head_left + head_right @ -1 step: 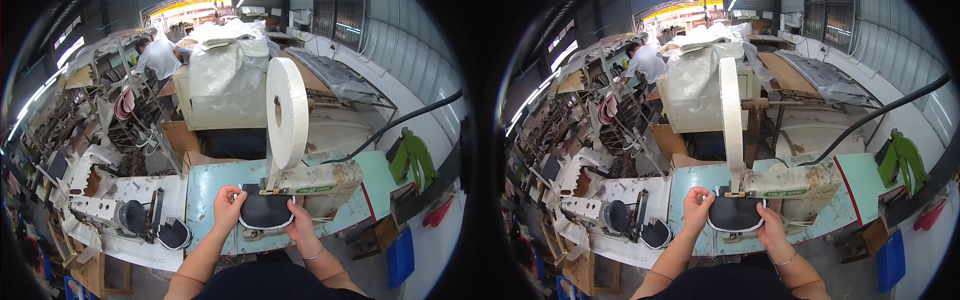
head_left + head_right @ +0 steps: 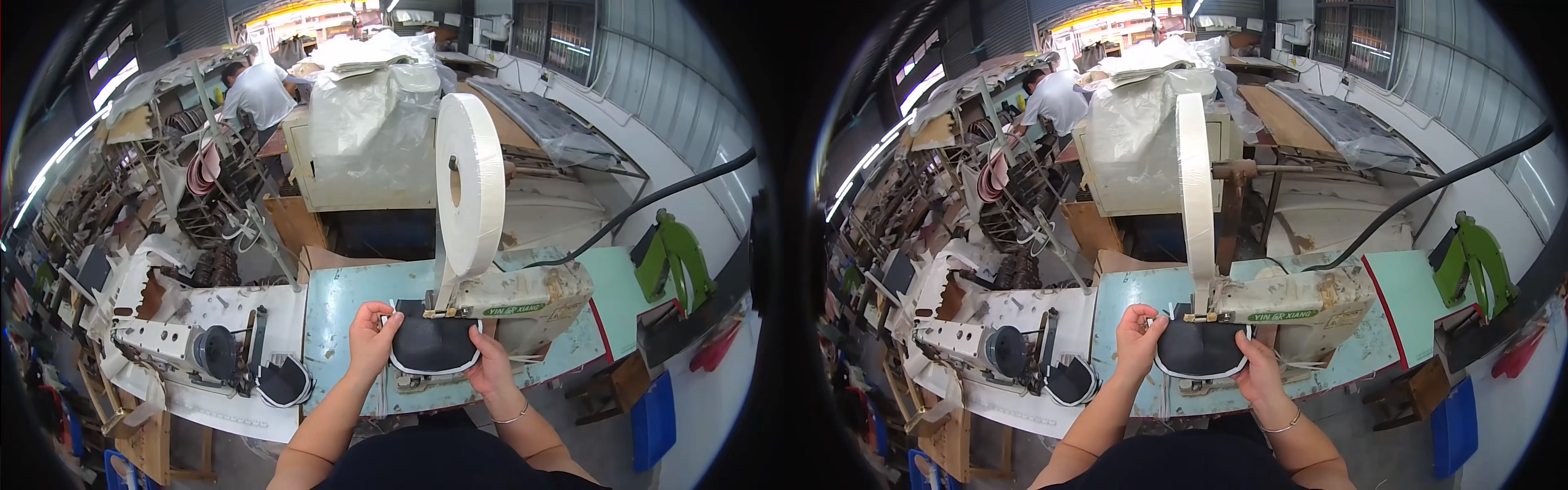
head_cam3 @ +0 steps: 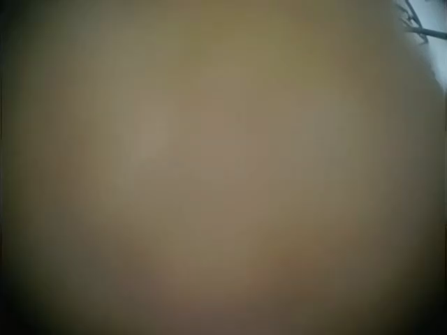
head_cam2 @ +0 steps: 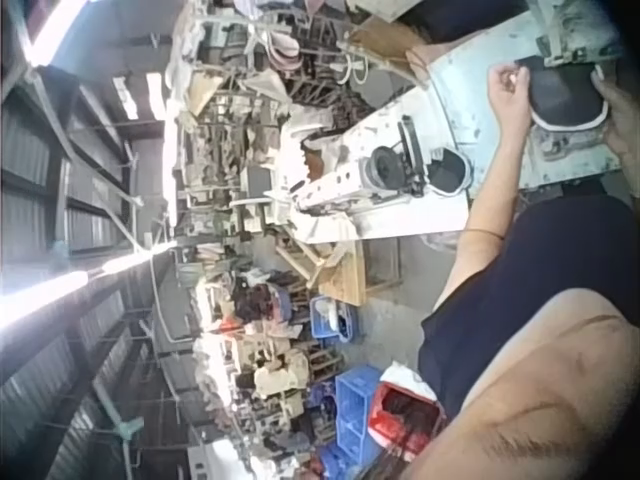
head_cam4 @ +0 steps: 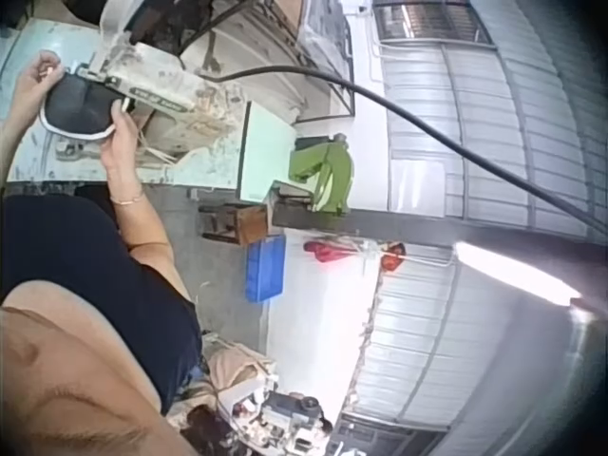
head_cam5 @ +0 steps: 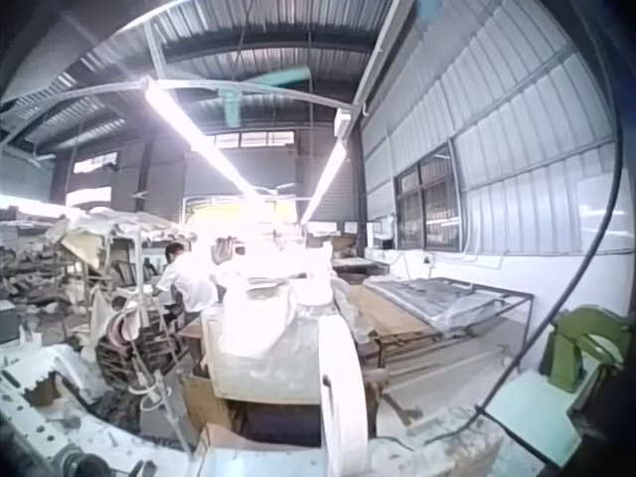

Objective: Bind the edges of shoe upper components using an industrial piping machine.

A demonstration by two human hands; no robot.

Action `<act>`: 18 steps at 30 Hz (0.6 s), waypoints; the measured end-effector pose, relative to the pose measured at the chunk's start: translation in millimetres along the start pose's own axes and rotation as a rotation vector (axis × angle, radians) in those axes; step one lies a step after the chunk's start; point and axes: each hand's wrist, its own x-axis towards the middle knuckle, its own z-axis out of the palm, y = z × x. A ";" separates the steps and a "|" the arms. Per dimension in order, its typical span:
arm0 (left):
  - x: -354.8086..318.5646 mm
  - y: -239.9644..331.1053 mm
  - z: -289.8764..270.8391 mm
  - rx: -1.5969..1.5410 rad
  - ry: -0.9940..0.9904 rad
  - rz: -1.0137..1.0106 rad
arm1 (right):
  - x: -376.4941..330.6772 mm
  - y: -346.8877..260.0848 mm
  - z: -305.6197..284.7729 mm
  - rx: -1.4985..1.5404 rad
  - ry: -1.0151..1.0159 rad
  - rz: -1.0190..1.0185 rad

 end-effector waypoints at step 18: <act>-64.6 -14.7 -9.5 -0.406 0.042 -0.363 | -19.1 7.0 -12.4 -0.044 -0.179 -0.006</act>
